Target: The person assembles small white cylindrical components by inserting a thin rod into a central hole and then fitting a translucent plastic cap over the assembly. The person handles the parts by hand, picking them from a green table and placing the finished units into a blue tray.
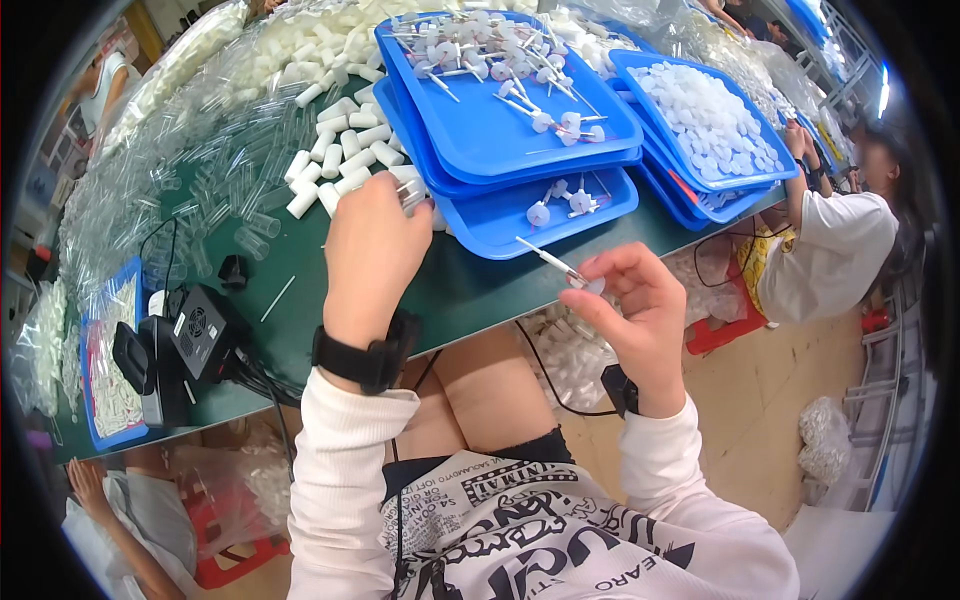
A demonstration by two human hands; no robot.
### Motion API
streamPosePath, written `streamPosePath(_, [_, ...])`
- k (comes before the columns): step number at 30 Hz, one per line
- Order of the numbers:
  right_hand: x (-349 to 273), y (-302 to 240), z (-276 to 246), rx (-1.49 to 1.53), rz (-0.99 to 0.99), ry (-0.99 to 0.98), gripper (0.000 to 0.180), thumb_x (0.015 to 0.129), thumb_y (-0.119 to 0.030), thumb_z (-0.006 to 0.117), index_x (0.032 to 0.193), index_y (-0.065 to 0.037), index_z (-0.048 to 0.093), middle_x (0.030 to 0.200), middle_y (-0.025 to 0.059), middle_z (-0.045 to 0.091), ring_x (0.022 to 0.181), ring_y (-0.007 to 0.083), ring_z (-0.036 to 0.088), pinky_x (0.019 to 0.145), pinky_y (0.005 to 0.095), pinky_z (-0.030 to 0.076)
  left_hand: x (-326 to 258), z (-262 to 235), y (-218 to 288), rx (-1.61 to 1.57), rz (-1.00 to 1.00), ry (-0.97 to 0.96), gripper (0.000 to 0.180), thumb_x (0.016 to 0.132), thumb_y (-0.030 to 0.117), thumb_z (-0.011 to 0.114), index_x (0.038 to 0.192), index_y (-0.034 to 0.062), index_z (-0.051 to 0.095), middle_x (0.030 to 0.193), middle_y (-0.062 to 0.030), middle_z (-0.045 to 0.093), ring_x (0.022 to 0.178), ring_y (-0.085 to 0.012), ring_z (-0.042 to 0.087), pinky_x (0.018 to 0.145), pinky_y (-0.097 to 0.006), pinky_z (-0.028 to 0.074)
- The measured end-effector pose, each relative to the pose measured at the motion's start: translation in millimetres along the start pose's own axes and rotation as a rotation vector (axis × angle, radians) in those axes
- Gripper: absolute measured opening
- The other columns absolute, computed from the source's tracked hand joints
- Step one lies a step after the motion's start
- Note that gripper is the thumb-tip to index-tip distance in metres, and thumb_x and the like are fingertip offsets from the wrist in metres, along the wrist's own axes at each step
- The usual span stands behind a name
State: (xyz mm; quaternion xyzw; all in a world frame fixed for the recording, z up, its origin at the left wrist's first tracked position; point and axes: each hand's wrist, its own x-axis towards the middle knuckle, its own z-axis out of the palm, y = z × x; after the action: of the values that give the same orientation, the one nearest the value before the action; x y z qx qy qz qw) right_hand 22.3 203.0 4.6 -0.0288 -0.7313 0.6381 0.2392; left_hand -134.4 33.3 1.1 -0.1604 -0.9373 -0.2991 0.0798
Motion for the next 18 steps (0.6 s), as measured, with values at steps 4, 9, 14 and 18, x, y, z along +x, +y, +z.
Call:
streamPosePath(4, [-7,2,-8,0.021,0.057,0.022,0.022,0.070,0.001,0.072,0.085,0.000,0.056,0.082,0.0035,0.060,0.070,0.0074,0.054,0.063,0.0208,0.043,-9,-1,10,-0.101,0.016,-0.050,0.025,0.069,0.014,0.066,0.086,-0.0033,0.060,0.068,-0.0142,0.060,0.066,-0.0315,0.060,0.064,-0.037,0.048])
streamPosePath(9, [-16,8,-16,0.004,0.100,0.007,0.020,0.071,0.000,0.071,0.085,0.000,0.056,0.081,0.0027,0.060,0.070,0.0071,0.054,0.064,0.0204,0.043,-8,7,11,-0.250,-0.060,-0.091,0.035,0.058,0.018,0.073,0.088,0.0016,0.061,0.058,-0.0047,0.051,0.054,-0.0182,0.051,0.054,-0.030,0.042])
streamPosePath(14, [-20,15,-15,0.013,0.107,-0.009,0.019,0.072,-0.002,0.071,0.085,0.000,0.057,0.081,0.0023,0.060,0.070,0.0072,0.055,0.064,0.0204,0.043,5,29,2,-0.138,-0.182,-0.053,0.038,0.069,0.026,0.066,0.096,0.0003,0.063,0.084,-0.0180,0.065,0.083,-0.0305,0.063,0.071,-0.037,0.049])
streamPosePath(18, [-22,15,-15,0.003,0.117,-0.021,0.019,0.073,-0.003,0.071,0.086,0.000,0.057,0.081,0.0022,0.061,0.070,0.0074,0.056,0.064,0.0201,0.044,11,30,2,-0.089,-0.195,-0.096,0.039,0.069,0.032,0.064,0.092,-0.0005,0.064,0.089,-0.0201,0.065,0.087,-0.0328,0.063,0.074,-0.038,0.049])
